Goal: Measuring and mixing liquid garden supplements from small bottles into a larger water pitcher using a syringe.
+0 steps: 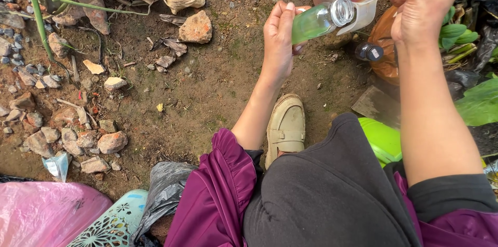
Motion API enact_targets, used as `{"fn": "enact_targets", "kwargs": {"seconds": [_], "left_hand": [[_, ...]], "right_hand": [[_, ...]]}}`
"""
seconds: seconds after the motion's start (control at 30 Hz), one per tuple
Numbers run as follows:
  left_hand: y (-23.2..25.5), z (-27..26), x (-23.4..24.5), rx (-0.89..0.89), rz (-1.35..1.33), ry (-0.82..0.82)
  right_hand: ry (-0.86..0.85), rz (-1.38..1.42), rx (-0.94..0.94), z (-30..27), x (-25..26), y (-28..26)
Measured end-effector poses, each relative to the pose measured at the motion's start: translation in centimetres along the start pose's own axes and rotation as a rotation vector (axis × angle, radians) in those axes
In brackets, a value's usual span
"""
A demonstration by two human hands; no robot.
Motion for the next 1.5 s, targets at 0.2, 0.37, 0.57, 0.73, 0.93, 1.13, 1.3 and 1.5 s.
{"fn": "enact_targets", "kwargs": {"seconds": [0.2, 0.37, 0.57, 0.73, 0.93, 1.13, 1.3, 1.5], "left_hand": [[0.0, 0.0, -0.2, 0.012, -0.010, 0.002], [-0.3, 0.0, -0.1, 0.025, -0.044, -0.006], [-0.1, 0.1, 0.0, -0.007, -0.056, -0.019], [-0.5, 0.2, 0.3, 0.001, -0.067, -0.016], [-0.5, 0.2, 0.4, -0.001, -0.054, -0.010], [-0.3, 0.0, 0.2, 0.005, -0.050, -0.007], [-0.5, 0.2, 0.4, 0.015, -0.043, 0.001], [-0.4, 0.2, 0.3, 0.000, -0.060, -0.009]], "right_hand": [[0.098, -0.003, -0.036, 0.1, 1.2, 0.9], [0.075, 0.016, -0.010, -0.2, 0.9, 0.6], [0.067, 0.040, 0.021, 0.3, 1.8, 1.2], [0.044, 0.045, 0.035, 0.2, 1.0, 0.7], [0.076, 0.038, 0.023, 0.2, 1.2, 0.9], [0.129, 0.043, -0.019, 0.2, 1.4, 0.7], [0.104, 0.038, -0.029, -0.1, 0.0, -1.6], [-0.018, -0.028, 0.052, -0.5, -1.5, -4.2]]}}
Point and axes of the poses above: each hand's wrist, its own z-axis towards the middle knuckle, its own x-axis out of the back of the hand, y = z × x, the point moved 9 cm from there along z, towards the middle knuckle, and after that the axes turned 1 degree about -z, right-handed, at the moved point
